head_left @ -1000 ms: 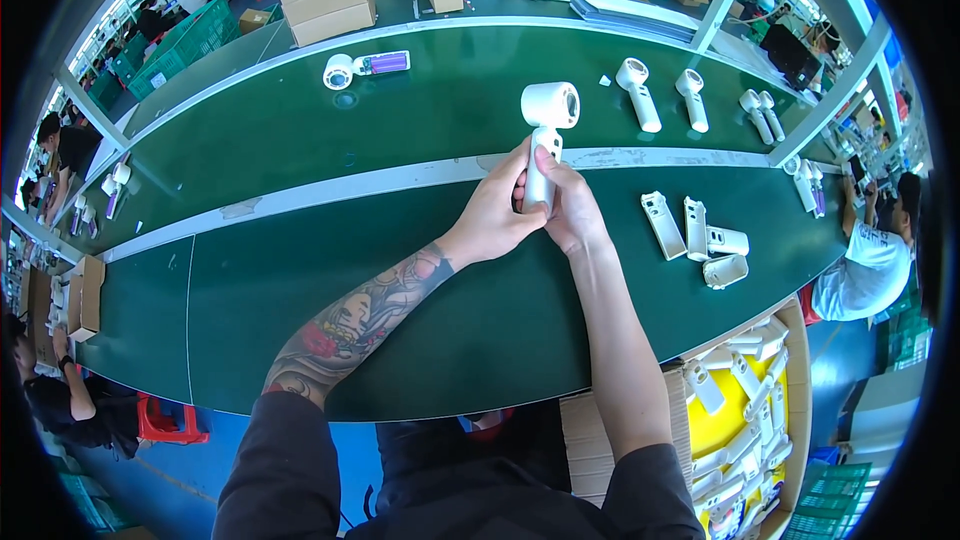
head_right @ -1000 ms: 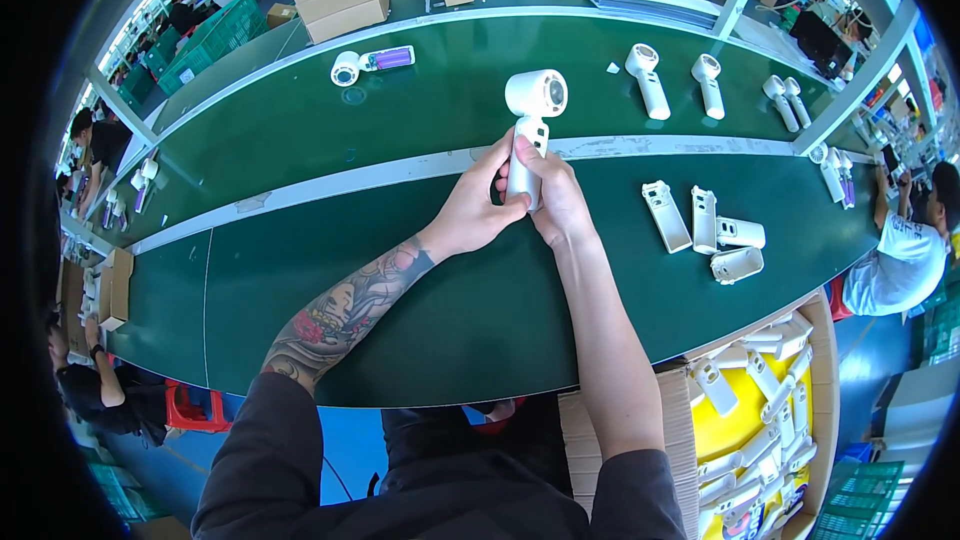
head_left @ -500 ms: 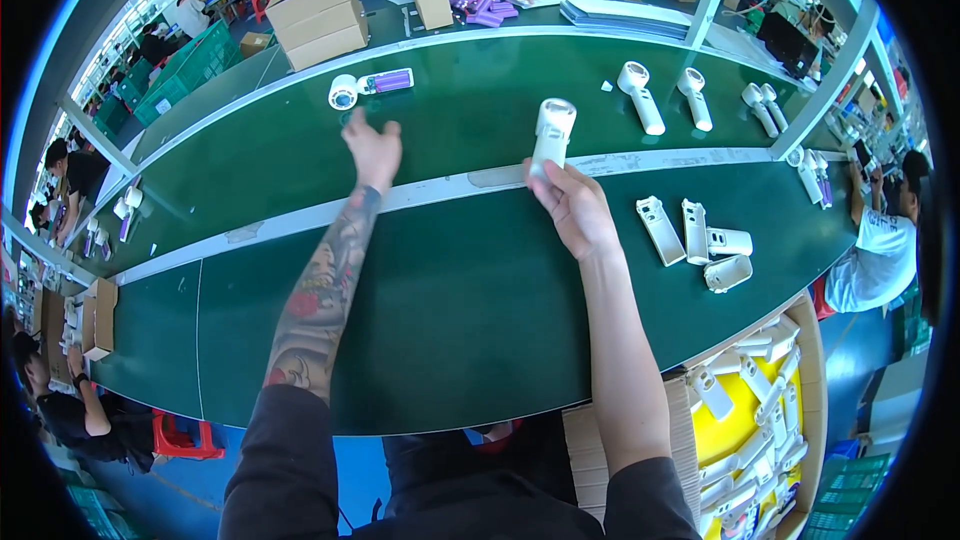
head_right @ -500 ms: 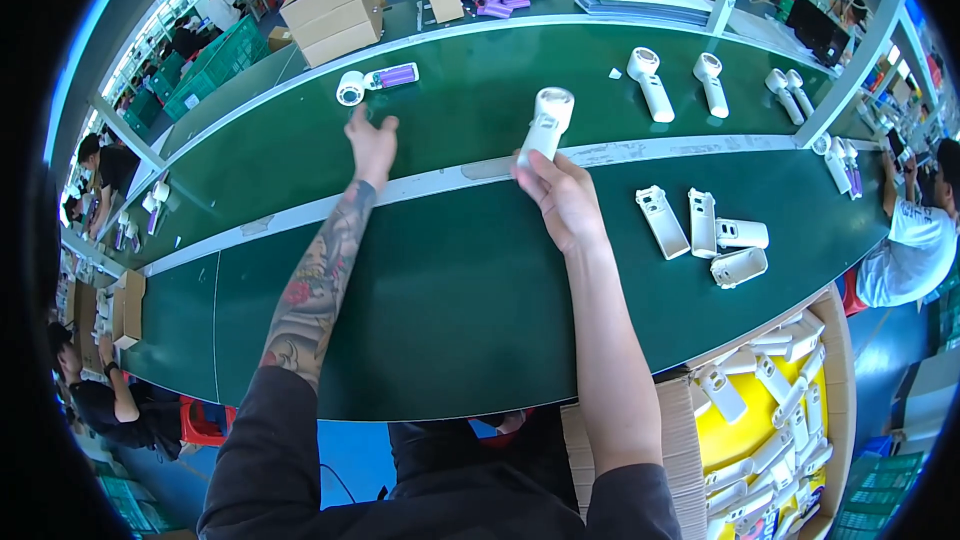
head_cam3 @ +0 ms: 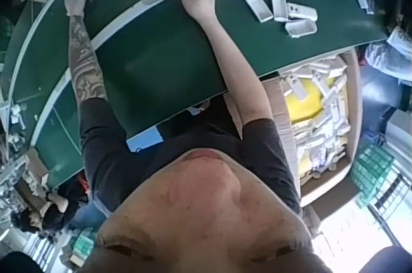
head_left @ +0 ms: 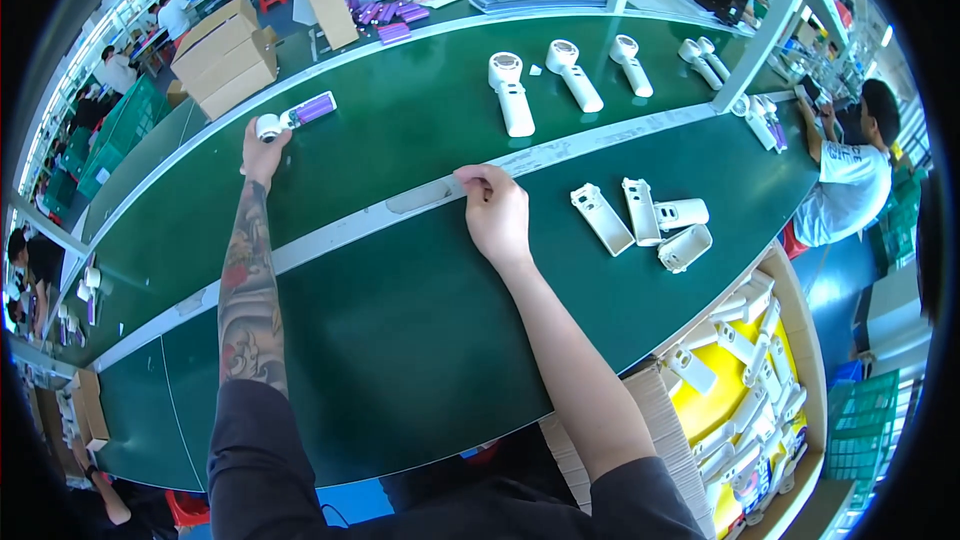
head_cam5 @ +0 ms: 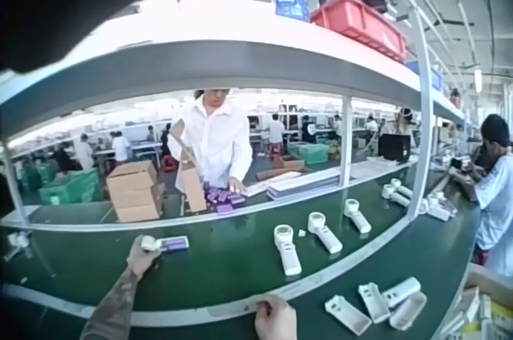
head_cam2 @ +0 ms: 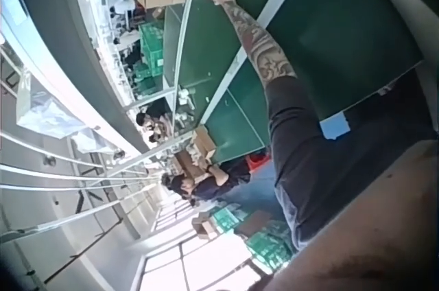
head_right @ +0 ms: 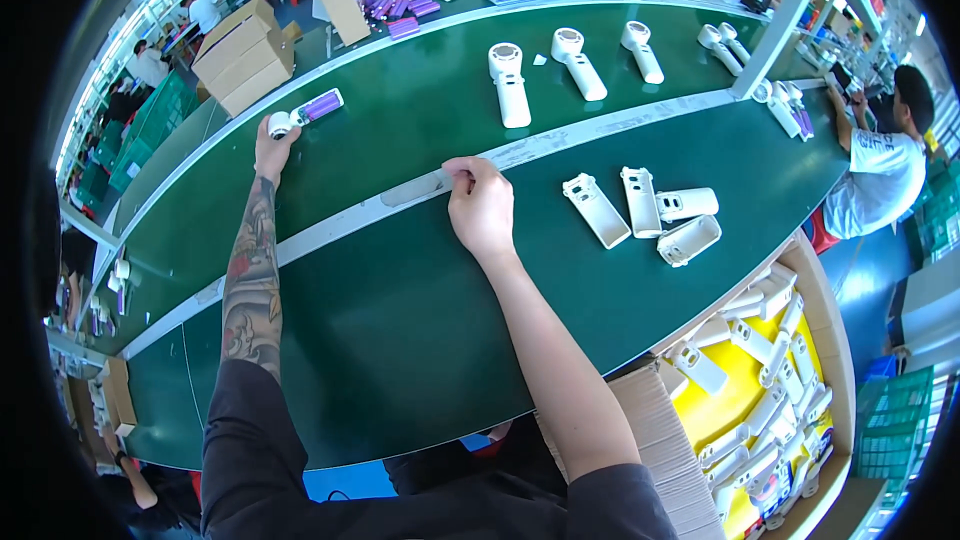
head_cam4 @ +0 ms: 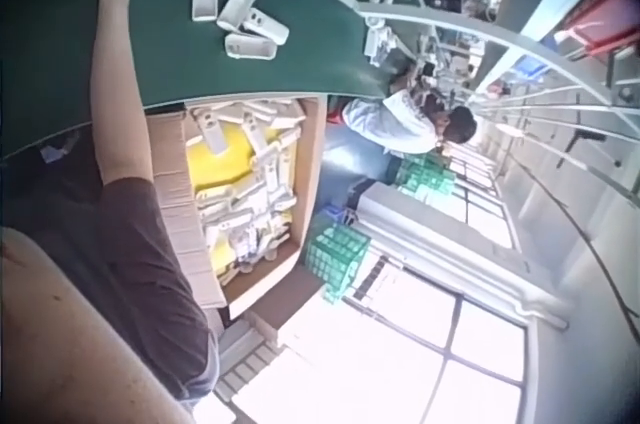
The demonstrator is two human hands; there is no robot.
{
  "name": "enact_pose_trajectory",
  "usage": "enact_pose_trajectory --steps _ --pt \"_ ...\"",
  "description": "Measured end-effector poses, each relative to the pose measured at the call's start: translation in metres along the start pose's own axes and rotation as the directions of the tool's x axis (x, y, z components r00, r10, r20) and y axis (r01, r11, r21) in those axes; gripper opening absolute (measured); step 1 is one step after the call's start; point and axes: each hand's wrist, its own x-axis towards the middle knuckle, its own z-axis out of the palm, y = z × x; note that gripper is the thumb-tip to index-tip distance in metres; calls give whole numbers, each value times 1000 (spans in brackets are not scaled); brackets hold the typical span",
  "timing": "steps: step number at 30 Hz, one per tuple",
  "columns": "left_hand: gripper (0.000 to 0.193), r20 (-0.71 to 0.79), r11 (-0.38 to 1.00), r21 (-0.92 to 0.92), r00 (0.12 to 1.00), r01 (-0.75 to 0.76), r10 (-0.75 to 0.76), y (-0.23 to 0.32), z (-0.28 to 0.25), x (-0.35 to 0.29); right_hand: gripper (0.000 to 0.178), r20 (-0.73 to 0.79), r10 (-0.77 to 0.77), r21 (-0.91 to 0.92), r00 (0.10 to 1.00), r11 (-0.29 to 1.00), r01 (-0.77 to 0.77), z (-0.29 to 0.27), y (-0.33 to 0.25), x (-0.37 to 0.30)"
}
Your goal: Assemble small white and purple electronic components on a production line and pack them into large cardboard boxes.
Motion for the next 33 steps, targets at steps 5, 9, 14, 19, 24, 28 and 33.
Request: enact_pose_trajectory --steps 5,9,14,19,24,28,33 --pt "64 208 950 -287 976 119 -60 93 13 -73 23 3 53 -23 999 998 -53 -15 7 0" --pt "54 321 594 -751 945 290 -56 143 31 -123 22 90 102 -54 991 994 -98 -22 -1 6" --pt "50 454 236 -857 888 458 -76 154 50 -166 20 387 -26 -243 922 961 129 -55 -1 -1" --pt "52 531 -25 -846 847 532 26 135 59 -214 35 285 -449 -840 847 308 446 -136 -19 -5" --pt "53 554 14 -833 832 554 20 169 52 -226 42 360 -5 -854 933 401 332 -162 19 -16" --pt "50 450 224 -878 889 424 81 160 55 -232 45 334 85 -597 939 789 141 -133 -2 -6" --pt "50 411 399 -858 898 323 156 167 60 -241 51 437 371 236 819 831 -503 -88 2 13"
